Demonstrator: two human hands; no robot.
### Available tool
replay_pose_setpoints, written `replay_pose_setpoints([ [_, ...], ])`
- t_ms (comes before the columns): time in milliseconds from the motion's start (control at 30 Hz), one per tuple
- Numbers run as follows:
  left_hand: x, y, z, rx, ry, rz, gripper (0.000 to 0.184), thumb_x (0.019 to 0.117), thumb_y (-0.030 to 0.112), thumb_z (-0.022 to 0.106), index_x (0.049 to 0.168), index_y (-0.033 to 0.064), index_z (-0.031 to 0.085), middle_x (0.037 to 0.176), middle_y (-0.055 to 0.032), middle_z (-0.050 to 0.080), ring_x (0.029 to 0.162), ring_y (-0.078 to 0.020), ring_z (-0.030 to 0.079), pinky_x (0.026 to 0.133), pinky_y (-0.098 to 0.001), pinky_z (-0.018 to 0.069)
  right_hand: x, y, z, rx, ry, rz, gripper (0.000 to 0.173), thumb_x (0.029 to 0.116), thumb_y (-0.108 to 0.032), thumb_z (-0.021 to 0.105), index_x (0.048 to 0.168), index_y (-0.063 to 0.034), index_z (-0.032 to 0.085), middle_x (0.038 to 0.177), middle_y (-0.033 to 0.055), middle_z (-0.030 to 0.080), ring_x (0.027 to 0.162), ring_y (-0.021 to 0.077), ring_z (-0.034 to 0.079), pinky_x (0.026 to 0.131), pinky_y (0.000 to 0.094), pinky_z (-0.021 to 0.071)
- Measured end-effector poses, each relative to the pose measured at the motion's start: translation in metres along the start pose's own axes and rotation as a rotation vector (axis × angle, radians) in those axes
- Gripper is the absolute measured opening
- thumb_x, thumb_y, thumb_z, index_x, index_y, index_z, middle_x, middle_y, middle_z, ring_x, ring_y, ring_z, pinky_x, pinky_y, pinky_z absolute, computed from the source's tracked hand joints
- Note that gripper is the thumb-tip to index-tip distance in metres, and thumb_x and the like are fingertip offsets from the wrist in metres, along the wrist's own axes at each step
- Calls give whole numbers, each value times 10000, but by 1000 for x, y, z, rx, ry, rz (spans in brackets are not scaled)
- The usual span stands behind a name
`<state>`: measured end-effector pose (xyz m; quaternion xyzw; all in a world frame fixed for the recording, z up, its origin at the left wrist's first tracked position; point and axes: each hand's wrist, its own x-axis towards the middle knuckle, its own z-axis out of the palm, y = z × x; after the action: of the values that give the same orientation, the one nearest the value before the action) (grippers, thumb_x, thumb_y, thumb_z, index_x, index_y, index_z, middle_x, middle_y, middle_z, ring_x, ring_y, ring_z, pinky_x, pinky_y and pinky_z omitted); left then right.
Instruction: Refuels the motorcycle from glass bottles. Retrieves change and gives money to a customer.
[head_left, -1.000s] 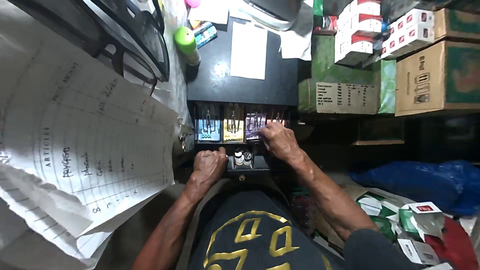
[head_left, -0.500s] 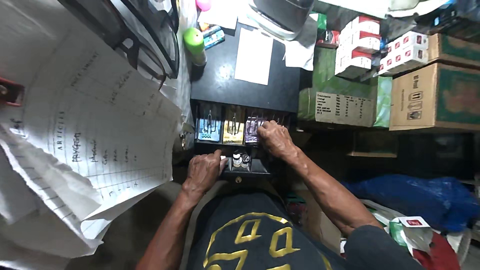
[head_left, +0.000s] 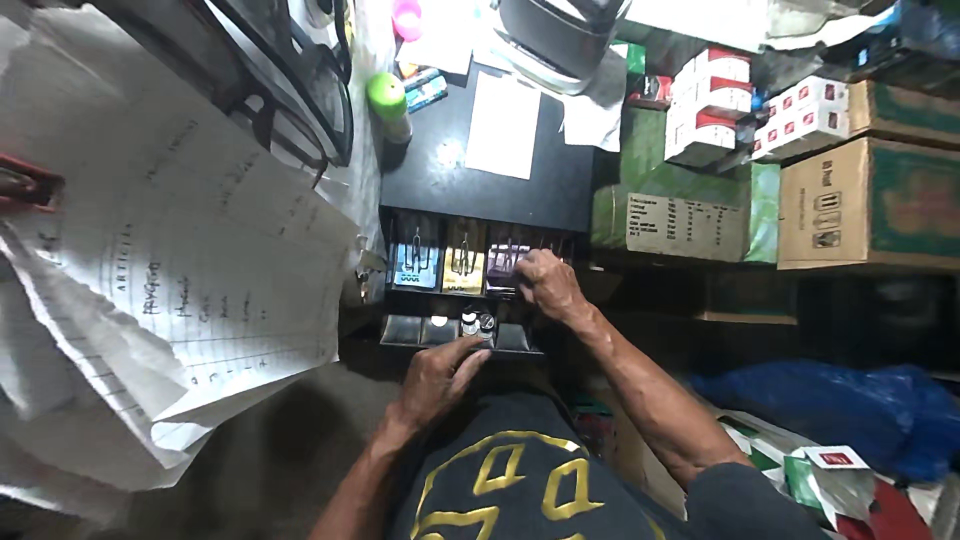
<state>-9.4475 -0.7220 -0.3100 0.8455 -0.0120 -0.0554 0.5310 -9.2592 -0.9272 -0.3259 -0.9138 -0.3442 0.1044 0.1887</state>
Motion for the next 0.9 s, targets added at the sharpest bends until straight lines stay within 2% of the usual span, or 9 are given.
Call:
replay_pose_setpoints([
  [167, 14, 12, 15, -476, -123, -87, 397, 1106, 272, 448, 1248, -28, 666, 1031, -66, 762, 892, -143, 746, 818, -333, 637, -17, -18, -49, 185, 287, -28, 168, 914, -11, 618, 1028, -4, 742, 1099, 156, 727, 1078, 323, 678, 943, 455, 557],
  [267, 20, 8, 17, -698, -149, -57, 701, 1093, 518, 285, 1307, -70, 602, 1147, -108, 744, 1009, -198, 733, 857, -375, 623, -47, -53, -74, 268, 354, -226, 183, 900, -3, 597, 1019, 29, 731, 1094, 165, 730, 1081, 279, 694, 980, 430, 568],
  [333, 20, 8, 15, -756, -8, -51, 781, 995, 719, 323, 1248, 40, 613, 1075, 23, 753, 989, -84, 717, 886, -307, 606, -71, -76, -70, 342, 316, -351, 164, 959, -46, 592, 1015, 21, 732, 1091, 167, 739, 1090, 267, 698, 992, 436, 566],
  [367, 20, 9, 12, -810, 38, -43, 787, 957, 751, 374, 1274, 71, 612, 1102, 26, 750, 1018, -87, 712, 920, -315, 599, -82, -86, -64, 358, 277, -389, 171, 998, -65, 576, 1017, 3, 731, 1096, 160, 747, 1095, 261, 703, 992, 425, 568],
  [467, 25, 10, 3, -888, 49, 107, 512, 1085, 412, 450, 1314, -15, 616, 1168, -142, 738, 1039, -252, 726, 939, -439, 602, -100, -100, -45, 351, 124, -450, 177, 1026, -62, 554, 1028, -45, 730, 1127, 139, 740, 1139, 288, 682, 1000, 418, 559],
  [533, 22, 13, 0, -850, 113, 93, 325, 1080, 132, 433, 1235, -51, 653, 1125, -158, 749, 1006, -263, 739, 927, -448, 610, -99, -98, -41, 356, 9, -434, 167, 1029, -125, 588, 1100, -73, 731, 1197, 125, 720, 1201, 290, 649, 1023, 422, 541],
  [633, 11, 7, -5, -787, 221, 28, 315, 1067, 59, 418, 1248, -105, 617, 1128, -172, 749, 1032, -285, 739, 962, -450, 604, -76, -75, -48, 436, -86, -256, 329, 976, -227, 691, 1241, -33, 709, 1291, 139, 683, 1235, 251, 637, 1059, 417, 534],
  [800, -25, 2, -20, -622, 314, -21, 299, 1042, 39, 456, 1243, -110, 620, 1128, -141, 759, 1052, -245, 736, 985, -417, 592, 4, -24, -36, 385, -48, 427, 332, 1040, -240, 578, 1297, -38, 639, 1160, 161, 713, 969, 261, 729, 891, 476, 594],
  [900, -42, 2, -26, -588, 315, 27, 344, 1057, 61, 465, 1363, -63, 559, 1185, -120, 742, 1071, -248, 726, 970, -408, 598, 30, -15, -25, 520, -139, 593, 288, 1033, -217, 571, 1275, -68, 621, 1086, 142, 714, 831, 250, 735, 752, 474, 623],
])
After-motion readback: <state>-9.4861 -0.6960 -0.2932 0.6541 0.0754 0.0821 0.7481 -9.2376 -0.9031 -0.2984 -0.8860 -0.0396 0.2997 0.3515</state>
